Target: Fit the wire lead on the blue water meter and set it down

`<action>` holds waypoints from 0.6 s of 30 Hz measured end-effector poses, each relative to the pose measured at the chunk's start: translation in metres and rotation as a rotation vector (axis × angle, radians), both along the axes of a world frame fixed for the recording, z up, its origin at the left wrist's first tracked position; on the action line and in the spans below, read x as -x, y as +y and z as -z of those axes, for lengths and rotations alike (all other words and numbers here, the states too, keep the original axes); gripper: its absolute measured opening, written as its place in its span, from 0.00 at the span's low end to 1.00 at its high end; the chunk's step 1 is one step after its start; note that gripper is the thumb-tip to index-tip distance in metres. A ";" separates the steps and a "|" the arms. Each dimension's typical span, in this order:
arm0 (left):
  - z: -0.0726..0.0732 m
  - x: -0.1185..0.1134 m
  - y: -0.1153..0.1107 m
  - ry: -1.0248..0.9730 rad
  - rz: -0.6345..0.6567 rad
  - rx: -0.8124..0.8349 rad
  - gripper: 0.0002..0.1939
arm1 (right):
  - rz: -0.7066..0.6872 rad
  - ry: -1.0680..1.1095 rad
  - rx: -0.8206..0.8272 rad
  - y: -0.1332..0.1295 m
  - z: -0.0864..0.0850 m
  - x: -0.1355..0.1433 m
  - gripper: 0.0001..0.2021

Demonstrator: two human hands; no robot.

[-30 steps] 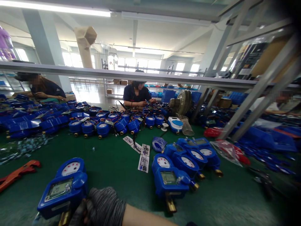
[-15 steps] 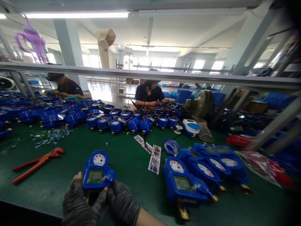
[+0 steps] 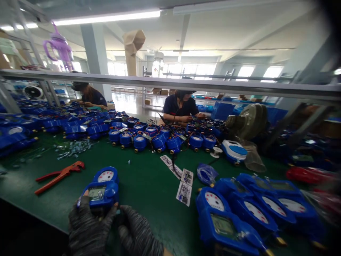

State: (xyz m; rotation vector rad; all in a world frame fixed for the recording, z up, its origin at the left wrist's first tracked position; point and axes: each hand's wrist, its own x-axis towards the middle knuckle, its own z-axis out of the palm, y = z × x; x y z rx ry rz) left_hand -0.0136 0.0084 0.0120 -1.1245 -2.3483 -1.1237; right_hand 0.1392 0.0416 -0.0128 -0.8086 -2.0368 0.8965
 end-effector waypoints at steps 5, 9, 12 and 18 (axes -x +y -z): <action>0.002 0.029 0.009 0.024 -0.016 -0.043 0.43 | 0.160 -0.058 0.049 0.007 0.019 -0.011 0.20; -0.004 0.056 0.016 0.017 -0.169 -0.009 0.43 | 0.149 -0.085 0.073 0.014 0.027 -0.017 0.20; -0.008 0.067 0.017 0.030 -0.327 0.004 0.44 | 0.144 -0.079 0.069 0.014 0.029 -0.019 0.20; -0.008 0.105 -0.005 0.153 -0.261 0.009 0.37 | 0.121 -0.064 0.103 0.011 0.022 -0.013 0.18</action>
